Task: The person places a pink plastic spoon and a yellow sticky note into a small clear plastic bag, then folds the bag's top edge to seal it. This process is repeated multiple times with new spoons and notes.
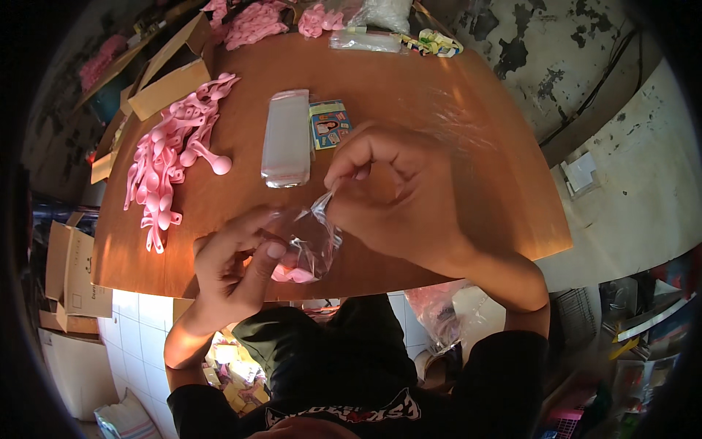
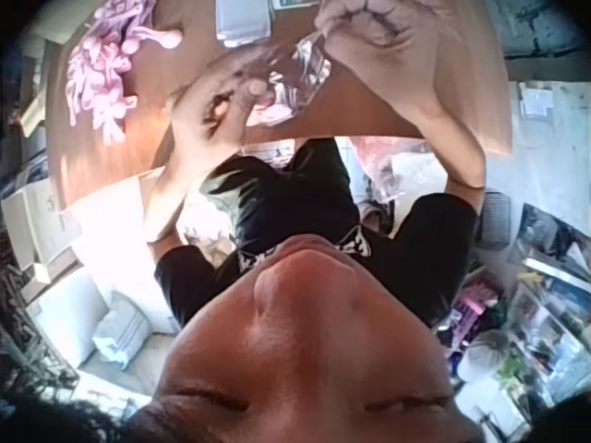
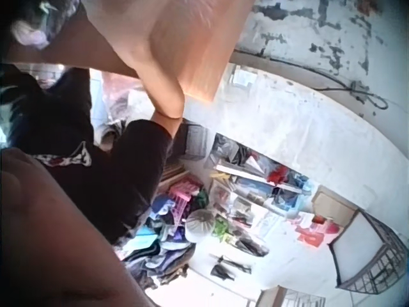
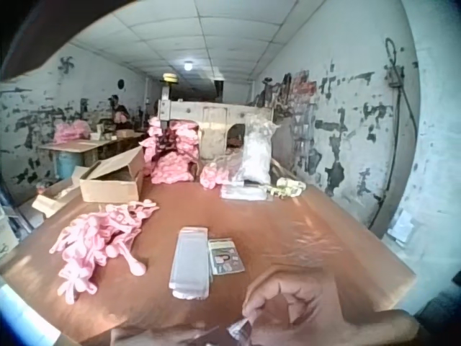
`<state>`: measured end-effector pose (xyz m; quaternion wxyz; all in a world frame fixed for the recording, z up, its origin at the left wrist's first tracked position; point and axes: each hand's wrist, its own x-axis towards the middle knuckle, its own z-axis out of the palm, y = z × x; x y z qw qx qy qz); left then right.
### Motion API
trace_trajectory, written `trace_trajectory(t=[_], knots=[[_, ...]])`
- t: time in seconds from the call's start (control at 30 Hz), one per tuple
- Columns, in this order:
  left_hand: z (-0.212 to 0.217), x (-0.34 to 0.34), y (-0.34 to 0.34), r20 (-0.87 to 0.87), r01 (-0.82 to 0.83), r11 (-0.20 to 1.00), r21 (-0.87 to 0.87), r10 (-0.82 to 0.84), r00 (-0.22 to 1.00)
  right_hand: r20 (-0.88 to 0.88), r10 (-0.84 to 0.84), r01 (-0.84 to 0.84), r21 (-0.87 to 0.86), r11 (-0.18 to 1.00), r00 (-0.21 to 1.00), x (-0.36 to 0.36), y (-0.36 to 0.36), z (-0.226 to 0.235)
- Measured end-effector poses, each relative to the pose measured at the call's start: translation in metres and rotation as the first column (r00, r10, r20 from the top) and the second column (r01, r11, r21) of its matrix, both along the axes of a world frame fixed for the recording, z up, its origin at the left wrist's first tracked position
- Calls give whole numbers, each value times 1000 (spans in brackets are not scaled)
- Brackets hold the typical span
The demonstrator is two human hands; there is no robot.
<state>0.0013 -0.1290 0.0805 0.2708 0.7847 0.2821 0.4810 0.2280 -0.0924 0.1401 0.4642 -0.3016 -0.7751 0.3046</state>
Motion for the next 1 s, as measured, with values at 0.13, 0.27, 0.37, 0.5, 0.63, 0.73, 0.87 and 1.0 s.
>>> trace_trajectory(t=[0.13,0.27,0.37,0.5,0.63,0.73,0.87,1.0], knots=[[-5,0,0,351,25,999,-48,-6,936,-353,262,-290,-26,957,898,68,47,35],[-3,4,6,528,63,989,-132,17,849,-588,267,-516,-306,800,764,173,135,3],[-1,-6,7,429,-20,991,-136,77,900,631,-636,662,247,708,445,209,163,-77],[5,3,11,402,10,972,-233,87,911,283,-877,745,463,480,389,189,132,-84],[3,7,16,458,39,950,-309,113,882,325,-89,37,165,986,942,74,71,-29],[-6,14,21,511,21,973,-232,103,854,249,13,-85,279,957,968,2,37,-24],[-3,15,23,544,162,963,-217,-18,839,-50,102,-97,94,991,994,-16,25,-10],[-13,1,36,375,115,978,-174,-42,926,-7,114,-113,97,989,993,-24,33,-1]])
